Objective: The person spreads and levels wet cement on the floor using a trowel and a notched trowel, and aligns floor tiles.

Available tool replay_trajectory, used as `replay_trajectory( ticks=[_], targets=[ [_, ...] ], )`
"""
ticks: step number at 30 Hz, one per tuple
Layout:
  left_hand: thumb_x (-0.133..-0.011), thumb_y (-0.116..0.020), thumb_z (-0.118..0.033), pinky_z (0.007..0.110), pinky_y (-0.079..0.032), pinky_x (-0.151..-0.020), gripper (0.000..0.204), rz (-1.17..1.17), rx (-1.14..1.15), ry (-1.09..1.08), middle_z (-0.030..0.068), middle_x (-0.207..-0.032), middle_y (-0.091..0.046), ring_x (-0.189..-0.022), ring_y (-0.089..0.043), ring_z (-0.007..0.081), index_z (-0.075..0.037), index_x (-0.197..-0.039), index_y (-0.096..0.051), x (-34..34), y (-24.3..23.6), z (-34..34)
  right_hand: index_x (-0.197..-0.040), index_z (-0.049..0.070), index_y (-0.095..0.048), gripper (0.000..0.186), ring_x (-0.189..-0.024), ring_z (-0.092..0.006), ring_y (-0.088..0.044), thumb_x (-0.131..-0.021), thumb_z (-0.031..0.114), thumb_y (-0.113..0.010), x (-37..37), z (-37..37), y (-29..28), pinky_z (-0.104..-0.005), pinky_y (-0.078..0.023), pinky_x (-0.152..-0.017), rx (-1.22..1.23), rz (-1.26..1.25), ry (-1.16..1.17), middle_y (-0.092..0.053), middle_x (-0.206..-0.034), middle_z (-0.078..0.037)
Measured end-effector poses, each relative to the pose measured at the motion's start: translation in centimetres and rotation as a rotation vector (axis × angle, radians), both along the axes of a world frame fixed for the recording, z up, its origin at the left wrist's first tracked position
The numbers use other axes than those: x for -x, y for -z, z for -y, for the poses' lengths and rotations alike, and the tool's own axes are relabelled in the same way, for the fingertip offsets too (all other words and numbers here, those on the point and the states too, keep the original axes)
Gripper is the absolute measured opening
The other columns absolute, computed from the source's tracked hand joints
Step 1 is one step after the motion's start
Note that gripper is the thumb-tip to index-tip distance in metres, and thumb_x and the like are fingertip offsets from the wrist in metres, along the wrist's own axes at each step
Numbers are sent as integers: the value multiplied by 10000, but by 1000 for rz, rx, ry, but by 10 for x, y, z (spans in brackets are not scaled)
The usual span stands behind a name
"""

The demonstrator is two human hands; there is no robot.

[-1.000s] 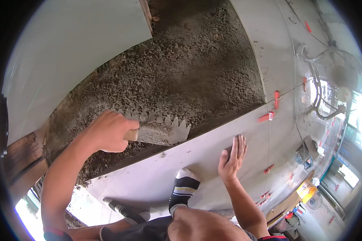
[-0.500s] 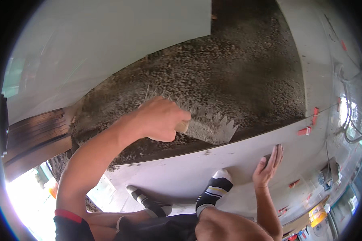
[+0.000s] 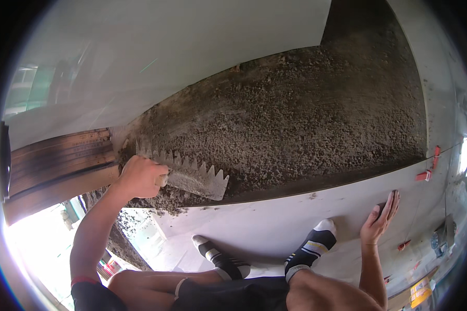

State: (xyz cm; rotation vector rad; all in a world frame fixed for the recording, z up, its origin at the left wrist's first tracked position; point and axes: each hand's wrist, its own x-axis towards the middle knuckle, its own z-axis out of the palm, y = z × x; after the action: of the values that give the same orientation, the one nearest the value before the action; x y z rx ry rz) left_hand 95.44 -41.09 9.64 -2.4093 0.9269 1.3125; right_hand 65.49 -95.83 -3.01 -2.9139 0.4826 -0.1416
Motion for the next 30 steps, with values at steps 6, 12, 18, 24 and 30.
replay_trajectory(
  ticks=[6,12,18,24,30],
  targets=[
    [-590,-711,-160,439,-519,-676,244,-28,41,-4,63,-774,-708,-770,-700,280,-135,-831,-676,14,21,-14,-1478,-35,-387,543,-1431,-432,-325,-1032,274,-382,1,-3,4,-524,-240,-1188,22,-22,30,-372,-1536,-235],
    [-586,-739,-192,445,-521,-672,245,-48,77,40,63,-747,-702,-749,-699,284,-138,-814,-667,12,26,-16,-1478,-31,-390,538,-1435,-420,-325,-1035,274,-381,-2,-6,2,-505,-245,-1190,10,0,24,-373,-1538,-229],
    [-589,-733,-184,432,-516,-665,230,-119,100,82,58,-738,-695,-749,-698,272,-148,-804,-659,10,33,-8,-1477,-29,-394,537,-1436,-417,-326,-1040,283,-377,2,-2,5,-502,-252,-1186,32,28,27,-372,-1539,-230],
    [-594,-726,-194,410,-522,-655,225,-117,127,134,43,-721,-692,-728,-702,252,-157,-809,-671,7,37,-16,-1485,-18,-390,541,-1436,-414,-328,-1040,291,-377,-2,-3,8,-496,-255,-1184,26,17,49,-365,-1541,-230],
    [-599,-717,-189,397,-528,-656,211,-149,116,132,45,-718,-691,-727,-703,247,-153,-797,-656,9,43,-11,-1488,-14,-385,554,-1439,-410,-325,-1047,320,-376,-1,-1,6,-492,-254,-1185,27,15,77,-363,-1539,-236]
  ],
)
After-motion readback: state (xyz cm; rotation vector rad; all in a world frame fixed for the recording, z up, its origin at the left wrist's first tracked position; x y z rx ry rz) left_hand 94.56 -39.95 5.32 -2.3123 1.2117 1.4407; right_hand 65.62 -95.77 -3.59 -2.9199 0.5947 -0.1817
